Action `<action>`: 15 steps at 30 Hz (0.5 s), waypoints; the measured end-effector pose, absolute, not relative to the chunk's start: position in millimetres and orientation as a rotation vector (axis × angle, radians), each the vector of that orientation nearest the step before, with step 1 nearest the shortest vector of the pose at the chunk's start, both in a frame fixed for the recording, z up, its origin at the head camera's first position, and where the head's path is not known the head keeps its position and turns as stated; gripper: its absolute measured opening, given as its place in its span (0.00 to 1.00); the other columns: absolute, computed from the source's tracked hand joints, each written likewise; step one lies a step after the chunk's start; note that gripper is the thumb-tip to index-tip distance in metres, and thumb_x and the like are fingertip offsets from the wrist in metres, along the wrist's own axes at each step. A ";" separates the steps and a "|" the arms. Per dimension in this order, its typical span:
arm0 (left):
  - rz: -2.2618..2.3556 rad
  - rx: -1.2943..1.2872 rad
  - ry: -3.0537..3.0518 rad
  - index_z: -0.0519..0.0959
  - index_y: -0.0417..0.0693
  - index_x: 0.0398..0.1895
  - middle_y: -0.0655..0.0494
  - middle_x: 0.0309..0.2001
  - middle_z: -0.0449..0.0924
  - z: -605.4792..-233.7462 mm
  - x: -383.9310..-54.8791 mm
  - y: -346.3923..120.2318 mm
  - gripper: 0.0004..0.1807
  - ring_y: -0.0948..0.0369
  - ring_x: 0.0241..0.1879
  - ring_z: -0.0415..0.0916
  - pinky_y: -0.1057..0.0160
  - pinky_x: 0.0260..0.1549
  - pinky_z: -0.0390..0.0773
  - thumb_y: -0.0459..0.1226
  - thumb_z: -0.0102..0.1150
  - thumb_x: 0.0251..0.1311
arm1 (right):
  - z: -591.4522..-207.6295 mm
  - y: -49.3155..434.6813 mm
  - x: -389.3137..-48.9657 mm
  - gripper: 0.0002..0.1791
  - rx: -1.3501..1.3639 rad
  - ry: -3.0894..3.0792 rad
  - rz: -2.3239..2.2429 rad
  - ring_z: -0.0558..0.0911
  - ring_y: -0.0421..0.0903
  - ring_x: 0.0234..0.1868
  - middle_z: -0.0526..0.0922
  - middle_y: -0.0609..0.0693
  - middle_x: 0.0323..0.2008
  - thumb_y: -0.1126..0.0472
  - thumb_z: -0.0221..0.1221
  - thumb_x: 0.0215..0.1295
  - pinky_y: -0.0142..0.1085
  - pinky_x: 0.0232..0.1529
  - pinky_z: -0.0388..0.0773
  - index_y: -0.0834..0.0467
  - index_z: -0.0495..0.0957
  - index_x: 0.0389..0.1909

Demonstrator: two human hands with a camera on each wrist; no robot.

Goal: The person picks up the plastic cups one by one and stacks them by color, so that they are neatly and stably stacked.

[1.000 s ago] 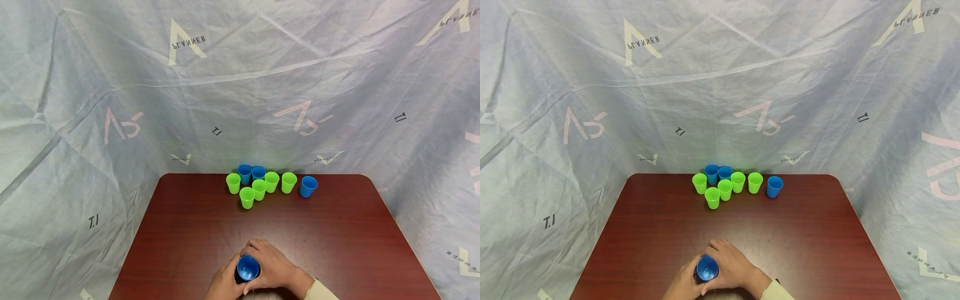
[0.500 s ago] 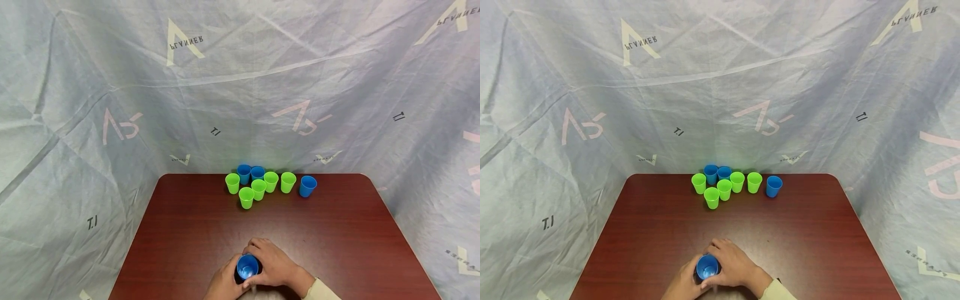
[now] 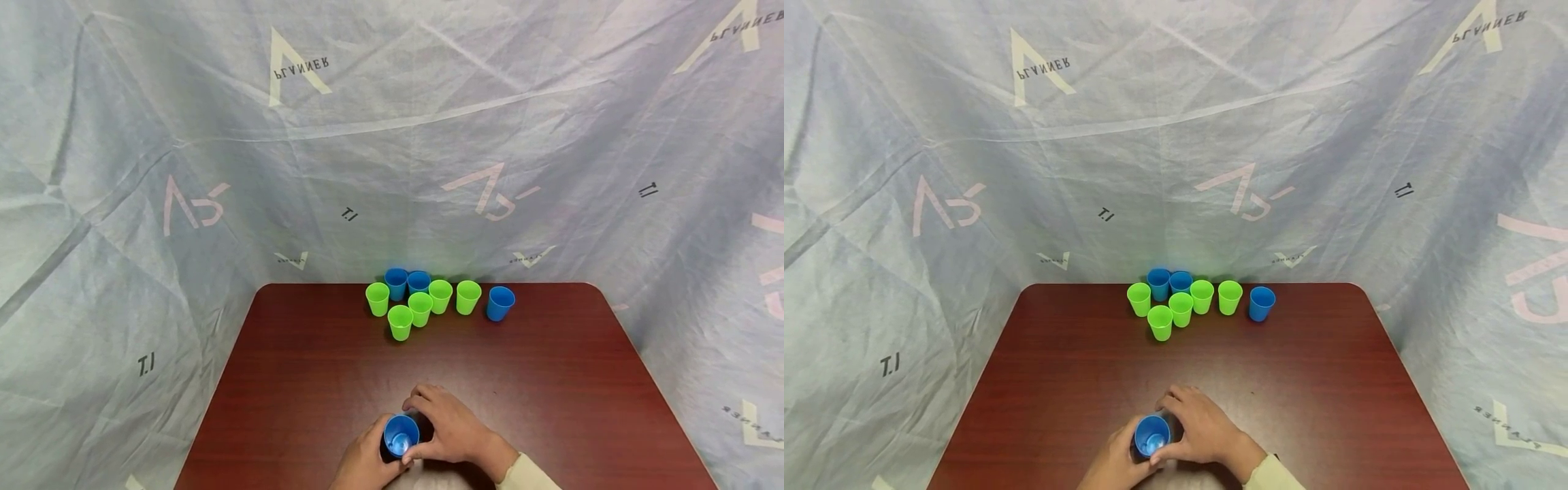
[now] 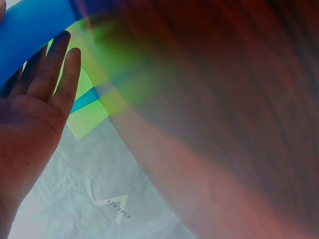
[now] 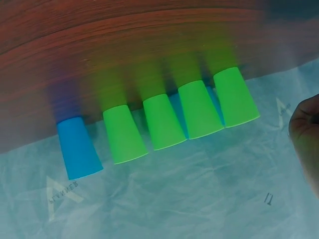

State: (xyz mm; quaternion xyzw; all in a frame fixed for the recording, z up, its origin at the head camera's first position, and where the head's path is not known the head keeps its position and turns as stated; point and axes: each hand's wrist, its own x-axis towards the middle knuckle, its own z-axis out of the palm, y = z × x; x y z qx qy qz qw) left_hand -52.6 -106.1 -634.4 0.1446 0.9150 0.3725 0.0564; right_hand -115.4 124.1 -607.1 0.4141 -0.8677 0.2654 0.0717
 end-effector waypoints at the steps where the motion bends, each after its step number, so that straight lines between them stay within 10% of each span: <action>1: 1.127 0.432 2.773 0.74 0.59 0.66 0.58 0.53 0.87 -634.2 -52.6 -106.1 0.37 0.62 0.47 0.86 0.58 0.42 0.84 0.60 0.76 0.57 | -607.8 125.2 -115.9 0.41 1.241 -2.607 0.801 0.74 0.33 0.45 0.77 0.38 0.46 0.19 0.66 0.52 0.36 0.52 0.80 0.47 0.81 0.54; 15: 1.104 0.420 2.767 0.74 0.57 0.67 0.57 0.56 0.87 -632.2 -55.0 -105.3 0.39 0.58 0.52 0.86 0.54 0.47 0.86 0.57 0.79 0.55 | -607.7 140.9 -127.5 0.38 1.156 -2.656 0.849 0.81 0.42 0.45 0.81 0.44 0.50 0.29 0.75 0.51 0.38 0.48 0.82 0.45 0.78 0.57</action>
